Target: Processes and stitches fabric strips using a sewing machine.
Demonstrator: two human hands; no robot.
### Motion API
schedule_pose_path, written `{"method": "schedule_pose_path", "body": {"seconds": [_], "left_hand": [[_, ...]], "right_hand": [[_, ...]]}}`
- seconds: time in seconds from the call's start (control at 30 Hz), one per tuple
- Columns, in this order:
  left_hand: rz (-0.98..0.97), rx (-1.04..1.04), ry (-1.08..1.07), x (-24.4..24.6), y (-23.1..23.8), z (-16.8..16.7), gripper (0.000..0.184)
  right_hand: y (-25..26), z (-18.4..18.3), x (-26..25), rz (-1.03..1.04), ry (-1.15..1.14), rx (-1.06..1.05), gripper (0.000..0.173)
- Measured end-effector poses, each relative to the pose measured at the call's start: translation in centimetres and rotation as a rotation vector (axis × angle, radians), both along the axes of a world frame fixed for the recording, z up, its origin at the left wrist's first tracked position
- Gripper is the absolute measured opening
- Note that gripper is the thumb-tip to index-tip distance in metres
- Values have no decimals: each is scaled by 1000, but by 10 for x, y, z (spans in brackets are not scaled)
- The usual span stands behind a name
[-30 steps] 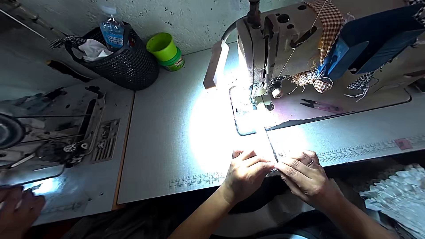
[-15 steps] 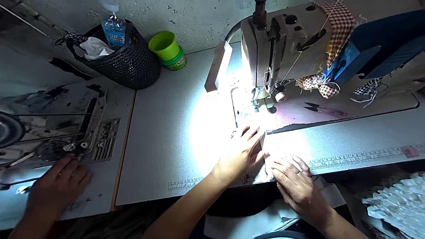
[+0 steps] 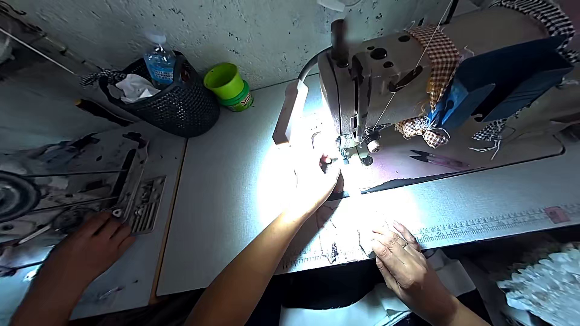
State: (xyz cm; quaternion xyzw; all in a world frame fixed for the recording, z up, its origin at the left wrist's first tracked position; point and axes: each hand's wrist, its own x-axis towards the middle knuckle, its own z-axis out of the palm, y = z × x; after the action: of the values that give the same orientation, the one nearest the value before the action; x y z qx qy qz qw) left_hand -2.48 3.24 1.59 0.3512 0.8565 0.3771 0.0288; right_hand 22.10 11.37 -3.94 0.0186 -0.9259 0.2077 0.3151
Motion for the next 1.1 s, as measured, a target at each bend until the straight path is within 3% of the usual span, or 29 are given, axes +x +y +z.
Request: {"method": "schedule_pose_path", "body": {"seconds": [0.2, 0.43, 0.77, 1.03, 1.1], "left_hand": [[-32, 53, 38, 1, 0, -5, 11], [-26, -121, 71, 2, 0, -5, 18], [-86, -58, 232, -2, -2, -20, 21], [-31, 88, 62, -2, 3, -12, 23], [-41, 42, 53, -5, 4, -7, 23]], "right_hand": [[-2, -1, 0, 4, -5, 8, 25], [-5, 2, -3, -25, 9, 8, 25], [-7, 1, -4, -24, 0, 40, 24], [-4, 2, -3, 5, -9, 31, 24], [-4, 3, -3, 2, -10, 25, 24]]}}
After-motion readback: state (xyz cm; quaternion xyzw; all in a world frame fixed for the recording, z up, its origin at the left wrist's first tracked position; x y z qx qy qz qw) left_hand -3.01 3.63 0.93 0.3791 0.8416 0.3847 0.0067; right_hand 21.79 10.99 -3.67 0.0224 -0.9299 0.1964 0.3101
